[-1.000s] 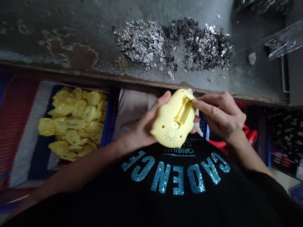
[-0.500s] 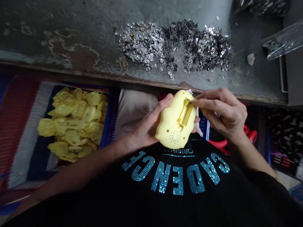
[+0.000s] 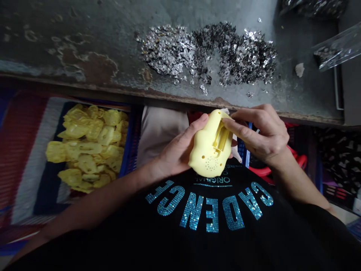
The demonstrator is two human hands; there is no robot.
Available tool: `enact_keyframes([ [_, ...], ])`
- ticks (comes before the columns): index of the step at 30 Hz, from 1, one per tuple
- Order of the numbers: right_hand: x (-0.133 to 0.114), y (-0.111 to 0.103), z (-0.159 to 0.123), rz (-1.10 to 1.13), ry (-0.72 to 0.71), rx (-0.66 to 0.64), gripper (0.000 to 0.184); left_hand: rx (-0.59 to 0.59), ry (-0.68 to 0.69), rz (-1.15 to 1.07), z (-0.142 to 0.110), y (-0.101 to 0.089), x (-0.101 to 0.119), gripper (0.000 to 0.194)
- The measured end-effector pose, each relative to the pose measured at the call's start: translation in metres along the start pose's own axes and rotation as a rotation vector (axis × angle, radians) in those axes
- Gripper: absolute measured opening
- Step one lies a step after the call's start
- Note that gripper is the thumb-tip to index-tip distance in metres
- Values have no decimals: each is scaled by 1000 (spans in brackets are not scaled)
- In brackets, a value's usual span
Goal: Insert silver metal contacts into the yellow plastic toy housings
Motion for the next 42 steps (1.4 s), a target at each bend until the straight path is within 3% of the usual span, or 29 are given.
enact_keyframes([
  [6, -5, -2, 1, -34, -53, -74, 40, -112, 9, -16, 1, 10, 1, 55],
  [14, -12, -5, 9, -33, -219, -45, 20, -63, -54, 19, -2, 8, -2, 49],
  [17, -9, -4, 14, -8, -188, -53, 17, -61, -72, 25, -3, 11, -2, 48],
  [22, -2, 5, 15, 102, -69, -103, 18, -15, -60, 27, -3, 4, -3, 66],
  [25, 8, 8, 13, 305, 57, -133, 24, -46, -75, 18, -3, 5, -4, 72],
  [30, 40, 14, 14, 720, 429, -230, 25, -16, -28, 14, -6, 8, 7, 57],
  [33, 55, 25, 10, 849, 645, -286, 40, 17, 69, 35, -5, 7, 15, 55],
  [36, 56, 37, 9, 962, 726, -326, 54, 68, 183, 57, -3, 0, 22, 58],
  [42, 55, 53, 13, 1084, 785, -377, 55, 109, 318, 161, -4, -8, 30, 60],
])
Point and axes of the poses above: each hand's wrist, its own z-axis towards the middle knuckle, its own y-axis out of the palm, x = y × z, the point moved 10 cm from there along z, towards the middle knuckle, and after that the axes turned 13 degrees about y, right-handed, at the moved point
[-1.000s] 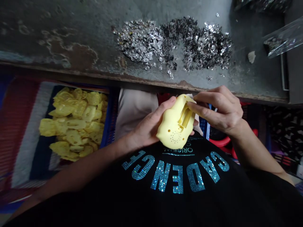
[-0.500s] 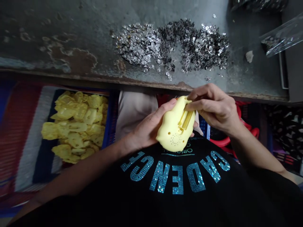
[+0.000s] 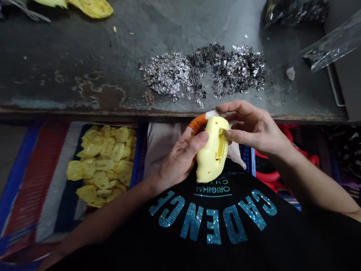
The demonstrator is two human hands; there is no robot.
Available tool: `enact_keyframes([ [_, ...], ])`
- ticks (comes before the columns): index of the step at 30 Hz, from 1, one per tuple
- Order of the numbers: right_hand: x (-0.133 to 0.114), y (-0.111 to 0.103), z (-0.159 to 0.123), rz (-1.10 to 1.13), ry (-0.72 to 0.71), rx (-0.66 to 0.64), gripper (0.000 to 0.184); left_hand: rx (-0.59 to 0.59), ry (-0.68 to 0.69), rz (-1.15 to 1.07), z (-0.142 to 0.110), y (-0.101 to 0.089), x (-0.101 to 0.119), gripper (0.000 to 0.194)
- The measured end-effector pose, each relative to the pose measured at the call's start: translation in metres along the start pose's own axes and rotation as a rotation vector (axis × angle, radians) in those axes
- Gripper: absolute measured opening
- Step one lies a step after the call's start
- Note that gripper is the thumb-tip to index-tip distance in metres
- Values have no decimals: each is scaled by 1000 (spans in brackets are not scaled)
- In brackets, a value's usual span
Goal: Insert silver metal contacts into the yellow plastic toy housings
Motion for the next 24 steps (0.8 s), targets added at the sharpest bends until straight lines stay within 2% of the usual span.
enact_keyframes([
  [3, 0, 4, 3, 11, -8, -32, 51, -5, 34, 35, -1, -4, 2, 65],
  [7, 1, 15, 6, 10, 23, -84, 38, -35, -12, 39, -5, -6, -3, 84],
  [9, 2, 20, 7, -11, 47, -72, 31, -34, -19, 42, -4, -6, -3, 84],
  [12, 3, 24, 9, -18, 53, -52, 31, 8, -27, 37, -1, -10, -5, 77],
  [14, 1, 24, 8, 5, 54, -48, 33, 14, -86, 2, 1, -12, -13, 78],
  [18, -5, 26, 2, 25, 77, -77, 36, -48, -243, -87, -1, -10, -34, 88],
  [20, -6, 26, 0, 33, 91, -87, 37, -61, -233, -100, 0, -10, -35, 87],
  [24, -5, 26, -1, 62, 73, -58, 37, -45, -113, -79, 4, -12, -26, 72],
])
Point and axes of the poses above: each hand's wrist, its own z-axis towards the middle knuckle, its own y-axis out of the palm, x = y × z, the point moved 10 cm from there along z, towards the middle knuckle, and after that the axes turned 13 degrees about y, right-handed, at the moved point
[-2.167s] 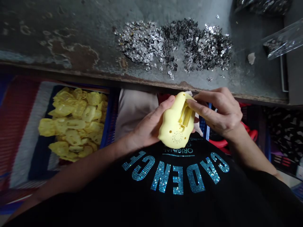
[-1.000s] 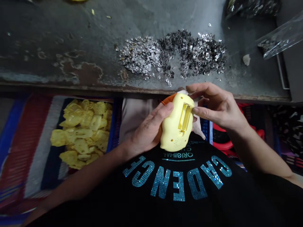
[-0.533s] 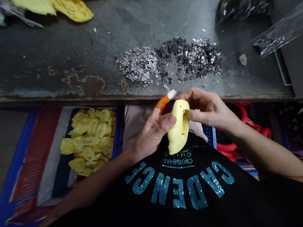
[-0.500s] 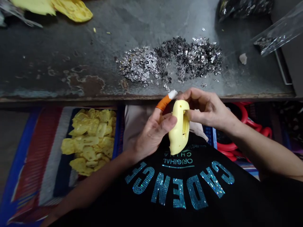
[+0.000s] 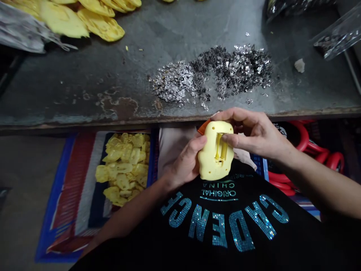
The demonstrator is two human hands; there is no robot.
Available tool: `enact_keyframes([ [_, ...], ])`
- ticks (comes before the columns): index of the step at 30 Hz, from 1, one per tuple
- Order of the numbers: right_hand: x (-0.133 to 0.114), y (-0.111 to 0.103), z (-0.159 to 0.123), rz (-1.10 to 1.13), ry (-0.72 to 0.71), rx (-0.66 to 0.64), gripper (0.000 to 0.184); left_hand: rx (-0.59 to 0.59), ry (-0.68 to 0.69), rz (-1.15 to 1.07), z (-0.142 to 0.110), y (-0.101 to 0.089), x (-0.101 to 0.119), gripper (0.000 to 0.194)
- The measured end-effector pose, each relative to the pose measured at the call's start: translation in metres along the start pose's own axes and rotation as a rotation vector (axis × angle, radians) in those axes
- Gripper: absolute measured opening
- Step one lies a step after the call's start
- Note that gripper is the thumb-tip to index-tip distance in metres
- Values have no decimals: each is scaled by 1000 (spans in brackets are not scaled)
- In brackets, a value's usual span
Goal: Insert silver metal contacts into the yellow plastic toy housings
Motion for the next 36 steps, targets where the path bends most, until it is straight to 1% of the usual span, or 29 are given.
enact_keyframes([
  [3, -1, 0, 1, 27, -45, 35, 34, 8, 113, 23, -1, 0, 10, 73],
  [5, -3, 0, 1, 30, -63, 61, 31, 22, 142, 47, -3, -2, 14, 78],
  [9, -6, 3, -2, -38, -97, 113, 26, 0, 98, 97, -9, 0, 12, 78],
  [13, 0, 1, -1, -76, -127, 144, 26, 0, 89, 140, -9, -1, 13, 72],
  [16, 2, -5, 4, -125, -135, 64, 34, 31, 84, 150, -4, -1, 18, 71],
  [18, -4, -9, 5, -223, -148, -6, 38, 39, 21, 137, -4, 1, 18, 80],
  [20, -13, -13, 5, -338, -157, -50, 35, 36, -64, 137, -7, 3, 16, 89],
  [21, -17, -15, 5, -389, -160, -59, 32, 34, -98, 146, -9, 3, 16, 91],
  [22, -22, -16, 4, -435, -163, -63, 29, 35, -111, 158, -10, 3, 17, 90],
  [24, -28, -14, 1, -521, -172, -58, 27, 38, -90, 173, -12, 2, 21, 81],
  [27, -34, -8, -8, -641, -246, 15, 24, 20, -13, 208, -10, 1, 26, 67],
  [30, -31, -3, -21, -735, -361, 160, 28, -37, 32, 344, -7, 0, 27, 62],
  [32, -24, -1, -28, -774, -452, 267, 32, -63, 98, 513, -5, -2, 32, 61],
  [34, -16, 1, -36, -768, -597, 355, 34, -92, 207, 734, -3, -2, 42, 60],
  [36, -6, -2, -42, -701, -726, 430, 36, -179, 332, 946, -4, 6, 52, 66],
])
Point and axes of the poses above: each hand's wrist, its own z-axis towards the middle knuckle, its own y-axis out of the palm, x = y × z, the point moved 10 cm from there along z, towards the middle knuckle, and after that the axes turned 13 degrees about y, right-handed, at the moved point
